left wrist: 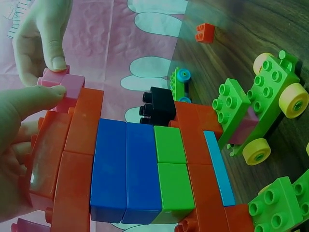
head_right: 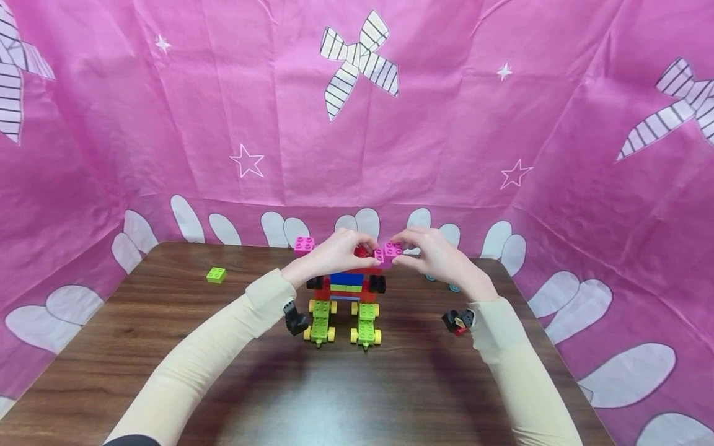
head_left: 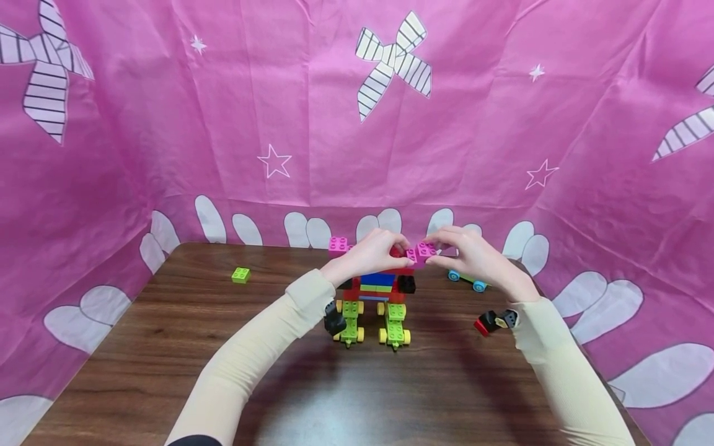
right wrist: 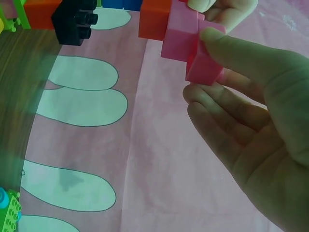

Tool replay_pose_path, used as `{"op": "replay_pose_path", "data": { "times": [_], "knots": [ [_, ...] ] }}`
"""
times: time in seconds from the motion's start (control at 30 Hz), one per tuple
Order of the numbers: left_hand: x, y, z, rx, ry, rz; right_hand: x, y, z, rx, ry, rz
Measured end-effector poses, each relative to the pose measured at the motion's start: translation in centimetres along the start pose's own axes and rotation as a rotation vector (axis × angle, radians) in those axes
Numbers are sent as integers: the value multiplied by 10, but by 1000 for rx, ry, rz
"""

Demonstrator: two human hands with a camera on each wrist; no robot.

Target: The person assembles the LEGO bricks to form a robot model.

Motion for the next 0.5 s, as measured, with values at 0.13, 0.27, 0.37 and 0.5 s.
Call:
{"op": "replay_pose_path", "data": {
  "times": [0.13, 0.27, 0.37, 0.5],
  "knots": [
    [-1, 0, 1, -1, -1, -1, -3, -2, 1, 2, -3, -6],
    [-1, 1, 1, -3, -2, 3, -5, -2, 0, 3, -13, -16],
    [-1, 1, 2, -2, -3, 4, -5, -2, 0, 9, -27, -23],
    [-1, 1, 2, 0, -2, 7, -5, -2, 0, 17, -29, -17]
  ]
}}
Point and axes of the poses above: each hand's wrist, its own z-axis towards the middle knuckle, its own y-axis out of the palm, x = y × z, the point moved 10 cm from there along z, towards the middle knuckle, and after that the axes turned 15 degrees about z, right-handed, at the moved point
